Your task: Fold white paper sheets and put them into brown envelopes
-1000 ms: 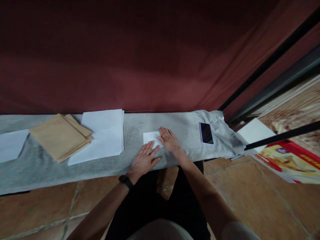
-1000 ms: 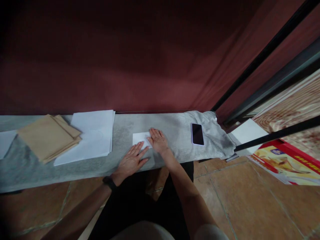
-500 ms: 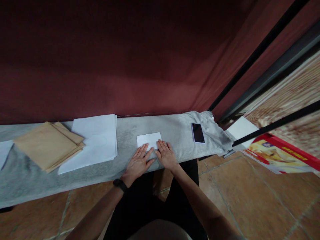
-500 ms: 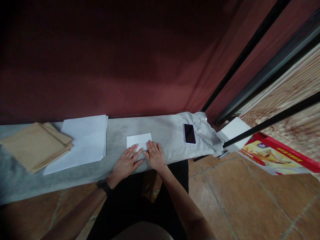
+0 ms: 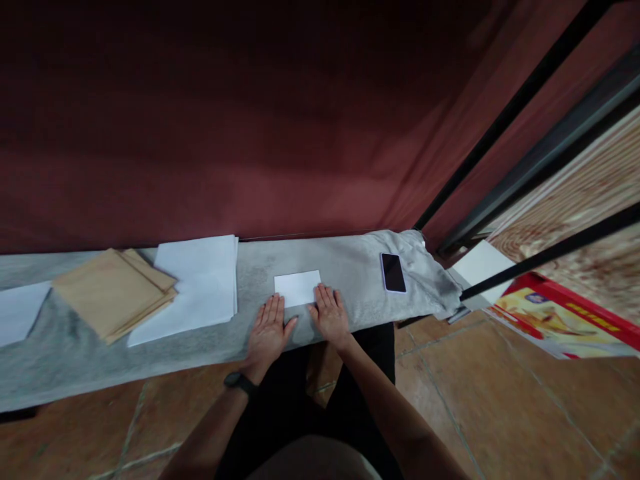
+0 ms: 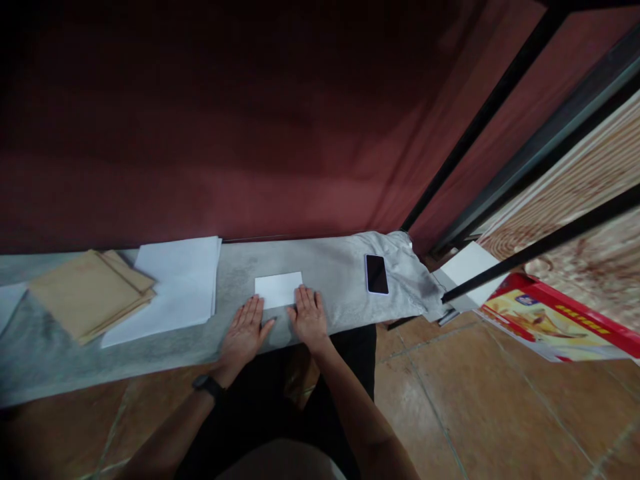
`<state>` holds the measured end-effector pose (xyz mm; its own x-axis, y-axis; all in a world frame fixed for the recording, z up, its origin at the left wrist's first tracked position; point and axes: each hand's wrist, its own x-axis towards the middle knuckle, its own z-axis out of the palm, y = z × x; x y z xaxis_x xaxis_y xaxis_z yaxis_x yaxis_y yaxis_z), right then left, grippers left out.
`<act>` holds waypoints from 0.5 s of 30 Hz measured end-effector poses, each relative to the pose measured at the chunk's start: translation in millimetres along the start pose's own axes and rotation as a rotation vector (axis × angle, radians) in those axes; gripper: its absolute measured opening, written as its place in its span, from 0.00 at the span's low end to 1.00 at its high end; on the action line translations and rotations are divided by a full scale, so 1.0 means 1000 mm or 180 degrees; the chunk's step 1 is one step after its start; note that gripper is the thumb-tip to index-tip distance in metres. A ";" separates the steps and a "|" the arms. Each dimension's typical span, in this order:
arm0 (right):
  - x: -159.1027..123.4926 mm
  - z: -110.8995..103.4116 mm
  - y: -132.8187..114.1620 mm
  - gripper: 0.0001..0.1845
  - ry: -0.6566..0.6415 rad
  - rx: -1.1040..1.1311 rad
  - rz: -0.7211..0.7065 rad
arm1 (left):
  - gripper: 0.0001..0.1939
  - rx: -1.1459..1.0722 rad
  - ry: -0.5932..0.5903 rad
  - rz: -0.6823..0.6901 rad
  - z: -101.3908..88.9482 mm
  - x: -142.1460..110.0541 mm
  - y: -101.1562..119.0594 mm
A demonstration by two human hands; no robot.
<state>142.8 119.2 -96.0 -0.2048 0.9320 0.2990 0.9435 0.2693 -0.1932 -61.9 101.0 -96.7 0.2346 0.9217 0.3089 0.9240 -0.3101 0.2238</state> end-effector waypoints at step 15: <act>0.001 -0.003 -0.004 0.32 -0.0127 -0.0008 0.0069 | 0.38 0.0141 -0.0147 -0.0058 0.001 0.002 -0.004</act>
<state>139.1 118.5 -92.2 -0.1944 0.9466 0.2571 0.9485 0.2483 -0.1970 -64.9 104.3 -97.7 0.2303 0.9372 0.2620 0.9404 -0.2836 0.1877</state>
